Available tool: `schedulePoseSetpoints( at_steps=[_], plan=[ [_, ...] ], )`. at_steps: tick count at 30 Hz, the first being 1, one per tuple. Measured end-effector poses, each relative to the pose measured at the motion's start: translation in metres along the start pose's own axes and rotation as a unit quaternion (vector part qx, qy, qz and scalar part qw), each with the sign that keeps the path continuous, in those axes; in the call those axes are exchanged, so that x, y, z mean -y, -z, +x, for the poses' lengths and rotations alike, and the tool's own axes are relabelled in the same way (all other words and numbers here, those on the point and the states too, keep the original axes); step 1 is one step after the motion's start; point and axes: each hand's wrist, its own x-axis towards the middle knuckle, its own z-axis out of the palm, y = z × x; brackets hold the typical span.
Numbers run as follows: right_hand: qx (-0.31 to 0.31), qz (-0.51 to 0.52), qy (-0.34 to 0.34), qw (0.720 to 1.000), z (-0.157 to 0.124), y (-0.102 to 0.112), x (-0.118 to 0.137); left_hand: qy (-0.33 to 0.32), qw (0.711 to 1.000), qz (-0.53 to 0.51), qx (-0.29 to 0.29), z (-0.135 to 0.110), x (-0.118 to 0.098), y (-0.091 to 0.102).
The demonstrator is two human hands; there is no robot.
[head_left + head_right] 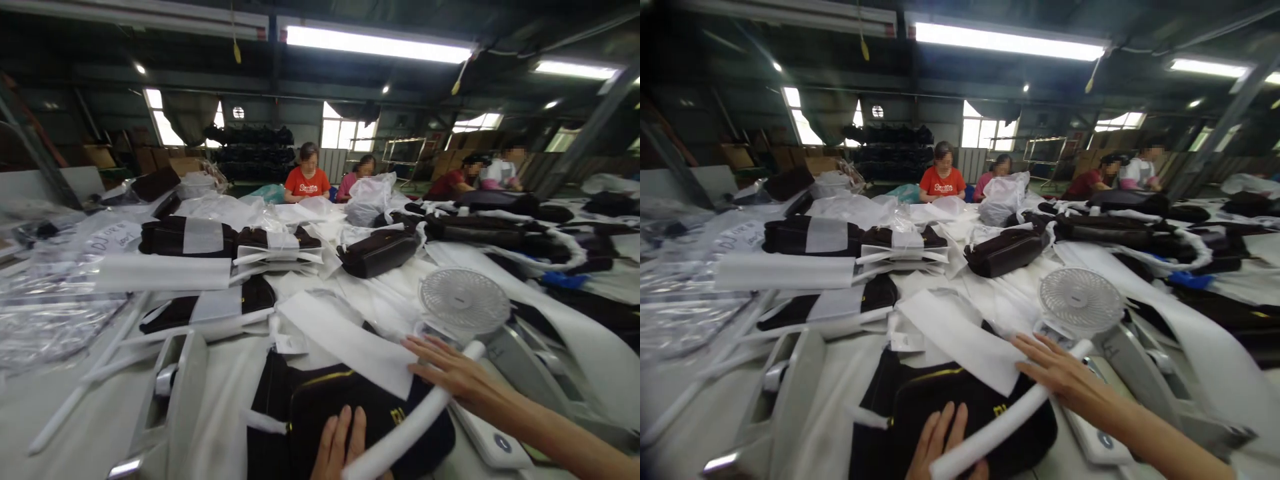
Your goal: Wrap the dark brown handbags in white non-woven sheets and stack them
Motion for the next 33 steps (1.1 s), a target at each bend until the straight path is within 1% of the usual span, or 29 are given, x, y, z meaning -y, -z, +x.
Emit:
schedulePoseSetpoints(
  at_steps=[1, 2, 4, 5, 6, 7, 8, 10, 12, 14, 17, 19, 21, 23, 26, 30, 33],
  plan=[
    [-0.004, 0.005, -0.065, 0.998, -0.005, 0.007, 0.004, 0.024, 0.999, -0.011, -0.035, 0.004, -0.003, 0.000],
    [-0.009, 0.007, -0.145, 0.989, -0.005, 0.015, 0.007, 0.036, 0.997, -0.026, -0.067, 0.008, -0.004, 0.002],
    [0.001, -0.001, -0.308, 0.952, 0.007, 0.032, 0.013, 0.019, 0.992, -0.061, -0.108, 0.019, -0.003, 0.011],
    [0.017, -0.002, -0.365, 0.931, 0.018, 0.039, 0.016, 0.003, 0.990, -0.073, -0.118, 0.024, -0.002, 0.016],
    [0.033, 0.005, -0.398, 0.917, 0.033, 0.043, 0.020, -0.008, 0.989, -0.079, -0.123, 0.029, 0.000, 0.021],
    [0.048, 0.020, -0.412, 0.910, 0.049, 0.045, 0.023, -0.013, 0.988, -0.082, -0.127, 0.032, 0.002, 0.026],
    [0.062, 0.041, -0.413, 0.908, 0.067, 0.043, 0.025, -0.013, 0.988, -0.082, -0.131, 0.035, 0.003, 0.029],
    [0.086, 0.083, -0.397, 0.910, 0.103, 0.032, 0.028, -0.010, 0.987, -0.080, -0.138, 0.037, 0.005, 0.031],
    [0.114, 0.113, -0.387, 0.908, 0.135, 0.013, 0.027, -0.009, 0.986, -0.081, -0.142, 0.036, 0.006, 0.029],
    [0.153, 0.120, -0.393, 0.899, 0.157, -0.012, 0.025, -0.007, 0.988, -0.077, -0.137, 0.031, 0.006, 0.024],
    [0.196, 0.112, -0.411, 0.883, 0.172, -0.047, 0.024, -0.004, 0.992, -0.058, -0.110, 0.018, 0.005, 0.011],
    [0.216, 0.119, -0.413, 0.877, 0.172, -0.066, 0.024, 0.004, 0.994, -0.048, -0.098, 0.009, 0.003, 0.000],
    [0.242, 0.128, -0.412, 0.869, 0.168, -0.079, 0.023, 0.019, 0.994, -0.041, -0.097, 0.001, 0.000, -0.010],
    [0.267, 0.140, -0.410, 0.861, 0.166, -0.085, 0.019, 0.024, 0.994, -0.040, -0.099, -0.003, -0.001, -0.016],
    [0.300, 0.164, -0.406, 0.848, 0.168, -0.086, 0.008, 0.013, 0.994, -0.056, -0.090, -0.005, 0.000, -0.014],
    [0.332, 0.188, -0.406, 0.830, 0.174, -0.077, -0.004, 0.008, 0.995, -0.068, -0.078, -0.002, 0.005, -0.005],
    [0.336, 0.197, -0.401, 0.829, 0.180, -0.069, -0.006, -0.001, 0.995, -0.068, -0.073, 0.003, 0.007, 0.001]
  ],
)
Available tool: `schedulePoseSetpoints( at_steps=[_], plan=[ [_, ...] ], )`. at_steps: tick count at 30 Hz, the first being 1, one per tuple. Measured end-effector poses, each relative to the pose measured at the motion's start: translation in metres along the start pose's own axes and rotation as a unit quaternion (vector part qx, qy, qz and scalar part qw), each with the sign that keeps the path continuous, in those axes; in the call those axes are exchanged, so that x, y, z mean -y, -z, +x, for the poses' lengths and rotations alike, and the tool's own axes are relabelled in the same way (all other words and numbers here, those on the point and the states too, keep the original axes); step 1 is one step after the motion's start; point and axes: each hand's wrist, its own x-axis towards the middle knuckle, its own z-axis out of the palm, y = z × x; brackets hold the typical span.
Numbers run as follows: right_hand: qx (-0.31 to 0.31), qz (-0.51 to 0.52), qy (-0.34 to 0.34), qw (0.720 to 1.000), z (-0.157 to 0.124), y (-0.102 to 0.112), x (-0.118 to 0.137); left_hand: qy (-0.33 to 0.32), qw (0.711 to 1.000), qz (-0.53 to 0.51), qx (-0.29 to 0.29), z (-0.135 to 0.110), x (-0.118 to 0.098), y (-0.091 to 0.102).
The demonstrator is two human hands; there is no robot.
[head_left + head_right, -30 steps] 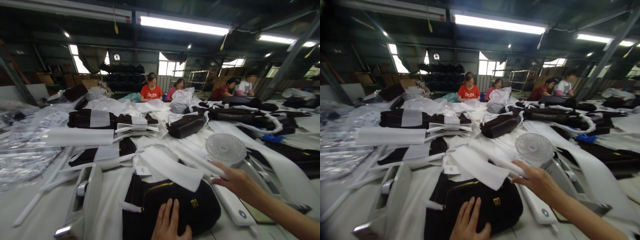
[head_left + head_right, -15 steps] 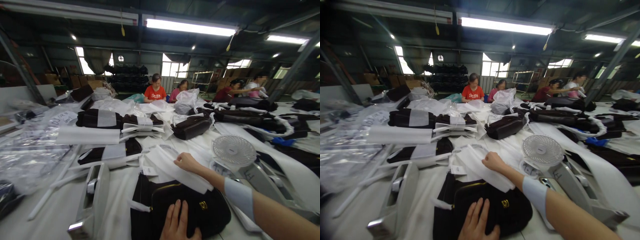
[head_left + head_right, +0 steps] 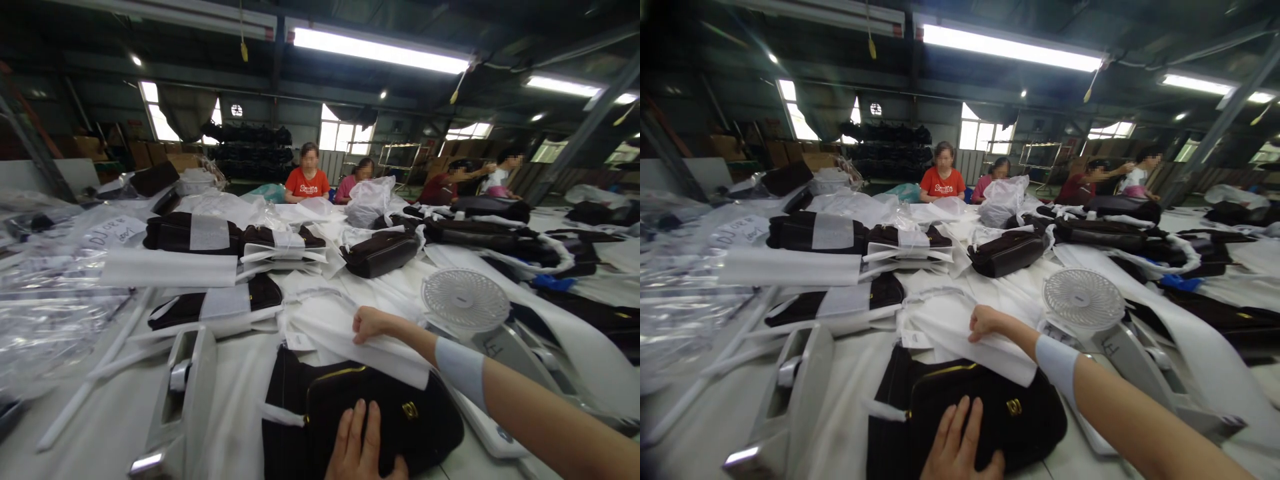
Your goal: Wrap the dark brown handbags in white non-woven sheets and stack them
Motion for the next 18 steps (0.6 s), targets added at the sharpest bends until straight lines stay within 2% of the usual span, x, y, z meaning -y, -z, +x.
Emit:
schedulePoseSetpoints(
  at_steps=[4, 8, 10, 13, 18],
  plan=[
    [-0.018, -0.008, 0.025, 0.999, -0.008, -0.002, 0.006, -0.009, 1.000, -0.012, -0.016, 0.012, 0.000, 0.008],
    [-0.114, -0.030, 0.036, 0.992, -0.018, -0.025, -0.001, 0.004, 0.998, -0.035, -0.047, 0.021, -0.001, 0.012],
    [-0.161, -0.035, 0.011, 0.986, -0.024, -0.037, -0.008, 0.004, 0.999, -0.030, -0.044, 0.019, -0.001, 0.011],
    [-0.192, -0.043, -0.019, 0.980, -0.028, -0.051, -0.017, 0.003, 1.000, -0.012, -0.028, 0.011, -0.002, 0.006],
    [-0.217, -0.085, 0.015, 0.972, -0.019, -0.069, -0.006, 0.020, 1.000, 0.002, -0.020, 0.000, -0.005, -0.005]
  ],
)
